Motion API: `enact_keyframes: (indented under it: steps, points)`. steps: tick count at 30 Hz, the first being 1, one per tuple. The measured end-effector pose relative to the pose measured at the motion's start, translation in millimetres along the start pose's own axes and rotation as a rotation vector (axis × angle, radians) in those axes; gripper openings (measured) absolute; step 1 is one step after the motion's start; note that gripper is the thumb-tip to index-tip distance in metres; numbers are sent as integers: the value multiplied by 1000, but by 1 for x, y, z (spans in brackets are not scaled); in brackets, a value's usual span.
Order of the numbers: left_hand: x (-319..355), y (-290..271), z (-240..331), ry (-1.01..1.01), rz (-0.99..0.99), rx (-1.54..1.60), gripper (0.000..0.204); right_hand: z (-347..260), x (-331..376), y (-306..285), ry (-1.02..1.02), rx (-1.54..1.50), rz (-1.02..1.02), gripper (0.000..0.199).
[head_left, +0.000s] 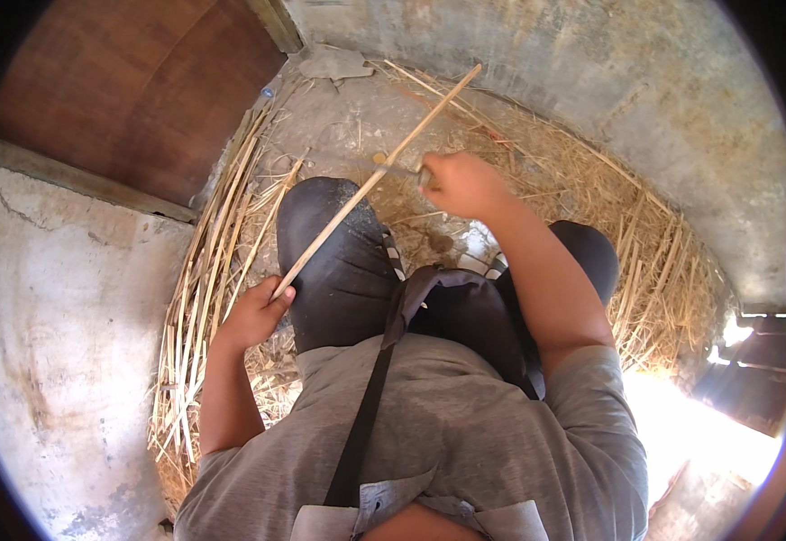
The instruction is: The person sits on the floor and uses a knife to shave and smooth a long bamboo stick held against their leg. They repeatedly scrape the surface of the stick with the blade, rotating it to work different sides, while surrounded by straw and other bamboo pieces.
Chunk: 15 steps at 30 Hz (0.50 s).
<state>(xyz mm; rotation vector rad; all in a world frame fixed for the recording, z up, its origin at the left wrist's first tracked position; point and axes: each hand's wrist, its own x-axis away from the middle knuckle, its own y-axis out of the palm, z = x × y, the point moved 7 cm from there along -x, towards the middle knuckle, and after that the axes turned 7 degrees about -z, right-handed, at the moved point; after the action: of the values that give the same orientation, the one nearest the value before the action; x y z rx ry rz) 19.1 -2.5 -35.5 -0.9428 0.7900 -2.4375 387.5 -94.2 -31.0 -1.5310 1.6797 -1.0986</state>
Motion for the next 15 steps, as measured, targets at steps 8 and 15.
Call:
enact_keyframes:
  steps: [8, 15]
  points:
    - [-2, 15, -10, -244, -251, 630, 39, 72, -13, 18, 210, -194, 64, 39]
    - [-7, 11, -6, -74, -43, 126, 51, 0, -4, 1, 55, -6, -61, 35]
